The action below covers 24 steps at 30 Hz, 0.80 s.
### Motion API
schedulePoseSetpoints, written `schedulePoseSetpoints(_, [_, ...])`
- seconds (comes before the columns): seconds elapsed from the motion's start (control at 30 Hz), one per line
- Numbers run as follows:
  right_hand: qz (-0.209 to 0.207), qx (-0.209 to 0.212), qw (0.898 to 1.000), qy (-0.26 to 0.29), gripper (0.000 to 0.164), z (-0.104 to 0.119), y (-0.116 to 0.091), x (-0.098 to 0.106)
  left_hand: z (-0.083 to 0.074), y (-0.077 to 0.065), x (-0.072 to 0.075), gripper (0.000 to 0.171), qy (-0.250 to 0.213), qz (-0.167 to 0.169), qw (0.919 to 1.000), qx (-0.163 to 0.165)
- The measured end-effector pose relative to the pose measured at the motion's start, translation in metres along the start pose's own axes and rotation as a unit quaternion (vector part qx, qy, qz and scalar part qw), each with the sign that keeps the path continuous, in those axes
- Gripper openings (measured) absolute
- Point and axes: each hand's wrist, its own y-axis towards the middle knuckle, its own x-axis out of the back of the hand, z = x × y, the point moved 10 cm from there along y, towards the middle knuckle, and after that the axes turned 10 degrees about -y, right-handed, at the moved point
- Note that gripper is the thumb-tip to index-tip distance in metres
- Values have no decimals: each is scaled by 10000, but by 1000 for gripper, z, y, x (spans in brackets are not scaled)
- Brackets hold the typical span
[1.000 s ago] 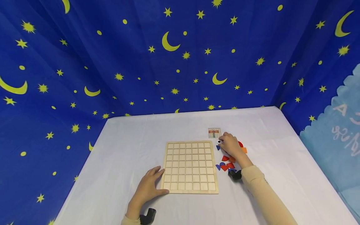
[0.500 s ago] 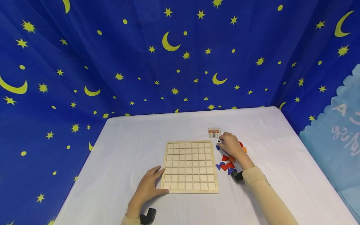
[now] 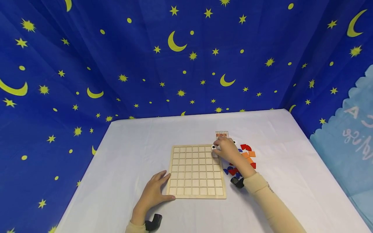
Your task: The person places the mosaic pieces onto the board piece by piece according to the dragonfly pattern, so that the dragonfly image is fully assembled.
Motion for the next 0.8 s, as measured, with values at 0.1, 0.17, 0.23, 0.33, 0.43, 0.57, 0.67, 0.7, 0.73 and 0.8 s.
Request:
schedulePoseSetpoints(0.1, [-72, 204, 9998, 43, 24, 15, 2, 1, -1, 0, 0, 95, -22, 1, 10000, -26])
schedulePoseSetpoints(0.17, [-116, 352, 9992, 113, 23, 23, 2, 1, -1, 0, 0, 96, -57, 17, 10000, -36])
schedulePoseSetpoints(0.23, [-152, 485, 9985, 212, 22, 31, 4, 0, -1, 0, -2, 99, -39, 83, 10000, -40])
schedulePoseSetpoints(0.33, [-150, 623, 9972, 379, 22, 39, 5, -3, -2, 0, -5, 103, -7, 183, 9998, -84])
schedulePoseSetpoints(0.43, [-61, 647, 9969, 448, 22, 44, 8, -8, -4, 0, -7, 105, -3, 233, 9996, -150])
schedulePoseSetpoints(0.57, [16, 621, 9969, 478, 21, 49, 11, -14, -5, -1, -9, 105, -24, 241, 9996, -154])
schedulePoseSetpoints(0.67, [9, 638, 9970, 440, 20, 53, 15, -17, -4, -1, -9, 105, 5, 236, 9996, -140])
schedulePoseSetpoints(0.7, [15, 646, 9971, 403, 19, 55, 16, -18, -4, -1, -9, 105, 26, 234, 9996, -140])
schedulePoseSetpoints(0.73, [18, 657, 9973, 343, 19, 56, 17, -20, -4, -1, -9, 105, 39, 225, 9996, -149])
schedulePoseSetpoints(0.8, [30, 660, 9975, 246, 19, 58, 20, -23, -5, -1, -9, 104, 47, 212, 9996, -164])
